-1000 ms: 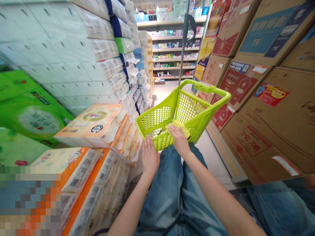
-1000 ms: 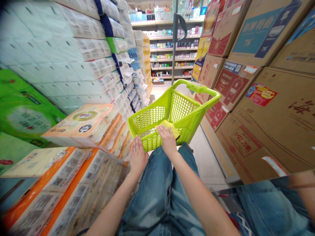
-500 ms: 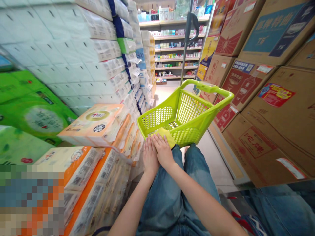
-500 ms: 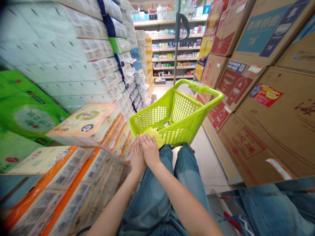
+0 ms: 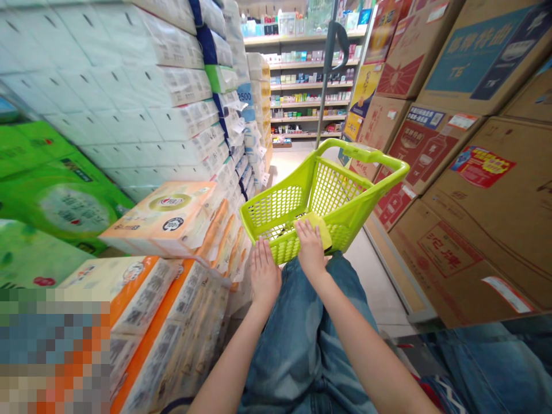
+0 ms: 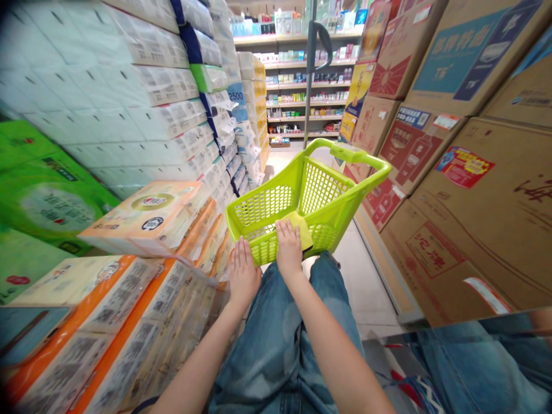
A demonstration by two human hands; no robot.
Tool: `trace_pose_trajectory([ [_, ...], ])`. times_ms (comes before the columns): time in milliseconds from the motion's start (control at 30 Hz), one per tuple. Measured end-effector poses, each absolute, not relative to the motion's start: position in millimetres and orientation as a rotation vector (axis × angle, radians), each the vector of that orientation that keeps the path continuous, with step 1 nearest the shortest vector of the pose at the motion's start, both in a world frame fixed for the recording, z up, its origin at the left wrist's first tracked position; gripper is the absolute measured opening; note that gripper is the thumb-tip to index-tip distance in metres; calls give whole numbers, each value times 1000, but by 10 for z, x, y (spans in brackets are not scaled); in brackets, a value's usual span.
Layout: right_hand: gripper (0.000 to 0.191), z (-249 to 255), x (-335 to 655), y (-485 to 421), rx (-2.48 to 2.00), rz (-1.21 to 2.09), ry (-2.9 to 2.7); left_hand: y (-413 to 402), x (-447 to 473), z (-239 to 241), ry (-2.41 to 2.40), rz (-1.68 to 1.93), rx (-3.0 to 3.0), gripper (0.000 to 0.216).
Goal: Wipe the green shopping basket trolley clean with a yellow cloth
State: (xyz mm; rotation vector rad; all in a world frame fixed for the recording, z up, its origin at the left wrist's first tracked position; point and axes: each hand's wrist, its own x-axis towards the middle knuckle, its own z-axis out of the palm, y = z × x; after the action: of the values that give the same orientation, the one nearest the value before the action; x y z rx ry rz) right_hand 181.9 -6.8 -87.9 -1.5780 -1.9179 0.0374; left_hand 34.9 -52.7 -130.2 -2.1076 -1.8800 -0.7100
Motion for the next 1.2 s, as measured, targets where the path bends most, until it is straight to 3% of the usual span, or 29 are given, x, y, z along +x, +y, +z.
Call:
trace_pose_trajectory([
  [200,54,-991,1159,-323,-1338,84,-2143,-502,330,-1338,-1911,-668,-2087,67],
  [333,65,-965,1529,-209,-1256,57,-2226,-519,329,-1318,-1891,-684,-2108,76],
  [567,81,-846,2332,97,-1540,-19,-1922,-536,344,-1295,-1864,-721,-2127,85],
  [900,53,-958,1188,-280,-1357,118,-2093,-504,332,-1329,-1882,-664,-2075,68],
  [1067,68,-971,1533,-210,-1253,72,-2224,-518,328,-1318,-1868,-671,-2097,74],
  [1200,81,-946,2151,-4,-1427,-17,-2056,-544,336,-1278,-1863,-714,-2127,80],
])
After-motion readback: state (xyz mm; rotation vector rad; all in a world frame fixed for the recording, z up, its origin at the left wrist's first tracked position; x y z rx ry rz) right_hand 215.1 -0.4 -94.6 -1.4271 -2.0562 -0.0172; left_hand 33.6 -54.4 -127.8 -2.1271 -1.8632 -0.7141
